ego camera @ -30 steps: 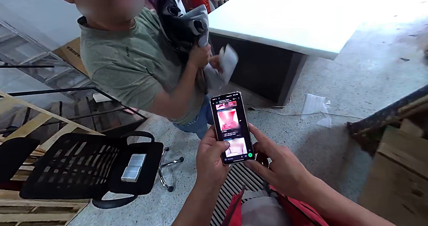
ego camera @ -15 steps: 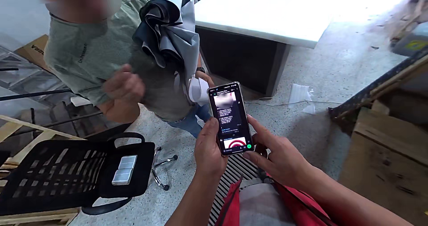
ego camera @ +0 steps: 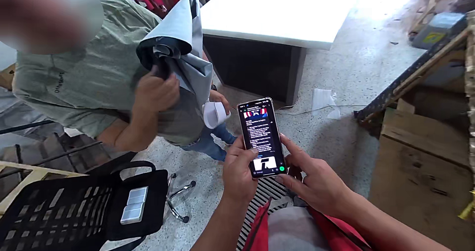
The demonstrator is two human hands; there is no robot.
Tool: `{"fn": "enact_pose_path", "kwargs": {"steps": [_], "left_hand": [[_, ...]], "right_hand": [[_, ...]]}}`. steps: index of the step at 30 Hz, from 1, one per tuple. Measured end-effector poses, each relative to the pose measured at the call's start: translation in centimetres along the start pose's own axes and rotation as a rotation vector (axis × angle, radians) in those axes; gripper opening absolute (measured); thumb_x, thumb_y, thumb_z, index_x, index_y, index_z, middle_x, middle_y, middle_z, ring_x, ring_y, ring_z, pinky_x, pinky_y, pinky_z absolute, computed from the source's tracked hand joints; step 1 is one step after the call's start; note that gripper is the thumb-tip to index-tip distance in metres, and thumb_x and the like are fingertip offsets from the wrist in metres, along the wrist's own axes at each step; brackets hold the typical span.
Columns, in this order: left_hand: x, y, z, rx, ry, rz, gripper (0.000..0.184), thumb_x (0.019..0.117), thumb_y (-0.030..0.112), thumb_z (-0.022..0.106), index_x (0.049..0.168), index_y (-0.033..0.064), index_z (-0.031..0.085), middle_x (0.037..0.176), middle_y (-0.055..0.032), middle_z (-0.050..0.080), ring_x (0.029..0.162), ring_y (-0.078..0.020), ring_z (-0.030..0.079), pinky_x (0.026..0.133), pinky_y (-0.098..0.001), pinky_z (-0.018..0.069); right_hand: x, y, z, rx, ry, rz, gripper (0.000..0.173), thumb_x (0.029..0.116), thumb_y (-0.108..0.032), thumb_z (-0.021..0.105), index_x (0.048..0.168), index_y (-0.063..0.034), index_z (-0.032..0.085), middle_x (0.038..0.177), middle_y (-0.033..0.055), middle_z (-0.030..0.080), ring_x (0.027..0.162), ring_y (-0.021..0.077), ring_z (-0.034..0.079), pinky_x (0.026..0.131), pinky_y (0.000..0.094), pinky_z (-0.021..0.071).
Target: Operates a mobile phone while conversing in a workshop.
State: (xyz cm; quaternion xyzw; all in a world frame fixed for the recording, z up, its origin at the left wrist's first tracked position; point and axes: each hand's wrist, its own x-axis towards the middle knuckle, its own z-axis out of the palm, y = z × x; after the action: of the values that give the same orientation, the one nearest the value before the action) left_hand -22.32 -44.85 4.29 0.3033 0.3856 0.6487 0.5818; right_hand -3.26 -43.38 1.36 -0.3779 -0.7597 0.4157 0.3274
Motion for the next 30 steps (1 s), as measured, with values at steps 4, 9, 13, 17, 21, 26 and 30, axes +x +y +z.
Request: {"fn": "enact_pose_path", "kwargs": {"steps": [4, 9, 13, 17, 21, 26, 30], "left_hand": [[0.6, -0.5, 0.3, 0.003, 0.008, -0.05, 0.039, 0.0975, 0.003, 0.039, 0.131, 0.005, 0.061, 0.113, -0.0209, 0.07, 0.096, -0.0262, 0.073, 0.082, -0.0461, 0.0618], [2.0, -1.5, 0.9, -0.031, -0.005, -0.133, 0.038, 0.0958, 0.002, 0.042, 0.129, 0.0025, 0.061, 0.11, -0.0231, 0.07, 0.093, -0.0279, 0.073, 0.082, -0.0467, 0.0617], [3.8, -2.9, 1.9, -0.025, -0.019, -0.173, 0.035, 0.0952, 0.002, 0.044, 0.125, 0.0012, 0.062, 0.108, -0.0231, 0.07, 0.091, -0.0276, 0.073, 0.082, -0.0461, 0.0618], [5.8, -4.3, 3.6, -0.033, -0.051, -0.18, 0.033, 0.0968, 0.002, 0.044, 0.125, 0.0017, 0.062, 0.109, -0.0227, 0.07, 0.093, -0.0277, 0.073, 0.084, -0.0468, 0.061], [8.9, -4.8, 6.1, -0.028, -0.079, -0.168, 0.032, 0.0959, 0.002, 0.044, 0.123, -0.0019, 0.061, 0.105, -0.0234, 0.071, 0.091, -0.0279, 0.073, 0.083, -0.047, 0.0616], [11.4, -5.8, 7.9, -0.037, -0.086, -0.192, 0.033, 0.0976, 0.003, 0.044, 0.125, 0.0014, 0.063, 0.108, -0.0224, 0.07, 0.093, -0.0277, 0.072, 0.084, -0.0471, 0.0607], [13.3, -6.0, 8.1, 0.019, -0.102, -0.196, 0.032, 0.1046, 0.012, 0.04, 0.126, 0.0038, 0.063, 0.109, -0.0188, 0.072, 0.094, -0.025, 0.073, 0.083, -0.0451, 0.0618]], "right_hand": [[-0.3, 0.6, -0.2, -0.018, 0.021, 0.038, 0.075, 0.0995, -0.049, 0.063, 0.163, -0.0316, 0.027, 0.094, -0.0089, 0.072, 0.073, 0.0017, 0.067, 0.068, 0.0257, 0.0615], [-0.5, 1.7, -0.6, -0.043, 0.073, 0.077, 0.076, 0.099, -0.052, 0.062, 0.163, -0.0318, 0.028, 0.095, -0.0082, 0.073, 0.071, 0.0023, 0.067, 0.065, 0.0268, 0.0609], [-0.4, 3.4, -1.6, -0.064, 0.125, 0.082, 0.077, 0.0985, -0.053, 0.061, 0.163, -0.0275, 0.029, 0.093, -0.0085, 0.072, 0.069, 0.0018, 0.065, 0.063, 0.0258, 0.0596], [0.3, 4.9, -3.9, -0.069, 0.115, 0.122, 0.079, 0.0975, -0.055, 0.062, 0.163, -0.0285, 0.027, 0.095, -0.0101, 0.073, 0.07, 0.0021, 0.068, 0.064, 0.0275, 0.0621], [2.0, 6.3, -6.7, -0.109, 0.167, 0.053, 0.079, 0.0979, -0.053, 0.062, 0.162, -0.021, 0.031, 0.102, -0.0061, 0.074, 0.068, 0.003, 0.067, 0.06, 0.0278, 0.0609], [3.3, 7.6, -9.1, -0.105, 0.18, 0.087, 0.079, 0.0976, -0.054, 0.062, 0.163, -0.0232, 0.031, 0.097, -0.0082, 0.074, 0.07, 0.002, 0.067, 0.063, 0.0269, 0.0615], [4.6, 7.9, -9.7, -0.102, 0.156, 0.128, 0.076, 0.0991, -0.053, 0.061, 0.163, -0.0255, 0.029, 0.098, -0.0088, 0.074, 0.073, 0.0009, 0.068, 0.066, 0.0266, 0.0617]]}}
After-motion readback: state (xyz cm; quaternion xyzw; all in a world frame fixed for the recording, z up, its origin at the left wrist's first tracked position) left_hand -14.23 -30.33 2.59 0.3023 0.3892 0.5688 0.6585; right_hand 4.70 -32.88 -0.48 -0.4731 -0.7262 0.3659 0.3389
